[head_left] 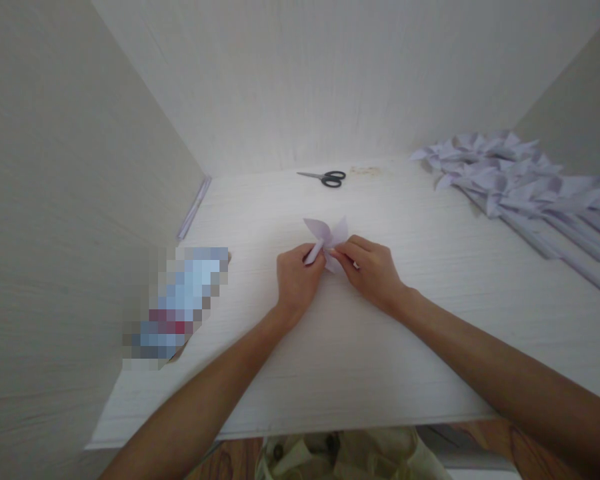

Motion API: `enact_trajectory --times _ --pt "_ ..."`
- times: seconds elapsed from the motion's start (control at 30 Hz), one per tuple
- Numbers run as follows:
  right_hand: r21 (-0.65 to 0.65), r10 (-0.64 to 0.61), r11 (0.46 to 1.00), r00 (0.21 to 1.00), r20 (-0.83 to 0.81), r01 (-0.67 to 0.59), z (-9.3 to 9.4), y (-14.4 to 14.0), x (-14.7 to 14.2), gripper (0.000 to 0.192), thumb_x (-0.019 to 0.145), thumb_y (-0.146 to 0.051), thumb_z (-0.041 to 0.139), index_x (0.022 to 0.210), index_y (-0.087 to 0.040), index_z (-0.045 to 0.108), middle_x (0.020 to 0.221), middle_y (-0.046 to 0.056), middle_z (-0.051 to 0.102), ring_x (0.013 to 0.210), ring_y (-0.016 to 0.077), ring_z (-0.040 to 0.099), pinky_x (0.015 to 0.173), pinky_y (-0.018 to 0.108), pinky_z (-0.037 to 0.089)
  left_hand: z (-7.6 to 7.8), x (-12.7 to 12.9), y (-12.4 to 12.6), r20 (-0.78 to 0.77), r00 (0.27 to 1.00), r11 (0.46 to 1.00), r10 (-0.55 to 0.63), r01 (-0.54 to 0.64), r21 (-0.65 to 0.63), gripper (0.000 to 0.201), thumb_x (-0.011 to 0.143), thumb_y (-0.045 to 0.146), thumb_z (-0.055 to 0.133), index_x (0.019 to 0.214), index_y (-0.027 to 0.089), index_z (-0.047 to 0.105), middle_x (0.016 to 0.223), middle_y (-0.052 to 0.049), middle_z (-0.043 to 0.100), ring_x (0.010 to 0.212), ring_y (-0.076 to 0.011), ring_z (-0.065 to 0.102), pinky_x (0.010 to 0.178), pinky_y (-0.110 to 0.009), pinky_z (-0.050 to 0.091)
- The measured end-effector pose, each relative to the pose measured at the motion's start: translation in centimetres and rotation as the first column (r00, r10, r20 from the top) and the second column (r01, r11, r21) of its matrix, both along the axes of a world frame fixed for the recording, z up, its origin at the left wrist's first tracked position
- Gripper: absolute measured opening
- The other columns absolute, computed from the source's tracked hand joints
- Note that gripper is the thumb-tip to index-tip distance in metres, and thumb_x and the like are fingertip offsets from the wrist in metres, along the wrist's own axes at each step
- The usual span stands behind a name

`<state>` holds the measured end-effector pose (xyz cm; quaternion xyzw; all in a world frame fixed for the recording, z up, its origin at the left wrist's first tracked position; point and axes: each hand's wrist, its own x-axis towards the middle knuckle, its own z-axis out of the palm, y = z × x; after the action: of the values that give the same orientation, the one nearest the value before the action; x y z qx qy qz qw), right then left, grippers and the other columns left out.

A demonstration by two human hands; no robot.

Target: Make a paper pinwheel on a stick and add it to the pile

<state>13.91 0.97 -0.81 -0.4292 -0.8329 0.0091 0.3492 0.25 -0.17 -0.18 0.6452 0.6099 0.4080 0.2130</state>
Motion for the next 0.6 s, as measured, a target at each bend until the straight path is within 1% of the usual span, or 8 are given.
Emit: enact_trajectory --times 0.1,0.17,0.3,0.43,0.5,0.6 --pt "-0.005 0.039 0.999 0.999 -0.001 -0.039 -0.06 0.03 -0.03 0.025 0.084 -0.021 0.038 0.073 -0.015 0.059 0.069 0.005 0.058 0.060 0.0103 0.049 0.055 0.022 0.035 0.11 0.02 -0.01 0.013 1.000 1.000 0.007 -0.007 -0.009 0.023 0.072 0.024 0.046 0.067 0.012 0.064 0.056 0.001 0.057 0.052 -0.0088 0.046 0.050 -0.020 0.033" --pt "-0.009 0.011 1.000 1.000 0.004 -0.011 -0.06 0.05 -0.08 0.025 0.084 -0.023 0.039 0.071 -0.015 0.059 0.066 0.004 0.058 0.057 0.0099 0.049 0.053 0.021 0.034 0.24 0.01 -0.03 0.017 1.000 1.000 0.010 -0.010 -0.011 0.022 0.071 0.024 0.046 0.067 0.012 0.064 0.056 0.001 0.057 0.052 -0.0087 0.046 0.050 -0.020 0.032" --pt "-0.023 -0.075 0.997 0.995 0.068 0.076 0.10 0.04 -0.24 0.036 0.085 -0.034 0.037 0.064 -0.014 0.058 0.061 0.004 0.059 0.053 0.0101 0.049 0.051 0.022 0.031 0.41 -0.01 -0.07 -0.002 1.000 1.000 0.019 -0.019 -0.018 0.023 0.071 0.025 0.045 0.063 0.012 0.063 0.054 0.002 0.055 0.051 -0.0086 0.045 0.049 -0.020 0.031" --pt "-0.004 -0.115 0.993 0.982 0.152 0.117 0.20 0.07 -0.37 0.039 0.086 -0.035 0.035 0.063 -0.014 0.058 0.059 0.004 0.058 0.051 0.0105 0.047 0.050 0.024 0.028 0.27 0.03 -0.04 0.008 1.000 1.000 0.013 -0.013 -0.009 0.023 0.071 0.024 0.045 0.064 0.012 0.063 0.055 0.002 0.055 0.052 -0.0084 0.045 0.050 -0.020 0.031" --pt "0.017 -0.111 0.994 0.982 0.151 0.110 0.13 0.12 -0.37 0.037 0.086 -0.034 0.036 0.064 -0.014 0.058 0.060 0.004 0.056 0.052 0.0108 0.046 0.050 0.024 0.029 0.20 0.05 -0.02 0.015 1.000 1.000 0.011 -0.011 -0.007 0.022 0.070 0.024 0.046 0.065 0.012 0.063 0.055 0.001 0.056 0.052 -0.0084 0.045 0.050 -0.020 0.032" --pt "0.016 -0.048 0.999 0.995 0.092 0.047 -0.11 0.19 -0.28 0.031 0.085 -0.029 0.038 0.069 -0.015 0.060 0.064 0.005 0.056 0.057 0.0117 0.048 0.054 0.024 0.034 0.21 0.06 0.02 0.016 1.000 1.000 0.010 -0.010 -0.019 0.022 0.071 0.025 0.046 0.064 0.012 0.063 0.055 0.001 0.056 0.052 -0.0087 0.046 0.049 -0.020 0.032"
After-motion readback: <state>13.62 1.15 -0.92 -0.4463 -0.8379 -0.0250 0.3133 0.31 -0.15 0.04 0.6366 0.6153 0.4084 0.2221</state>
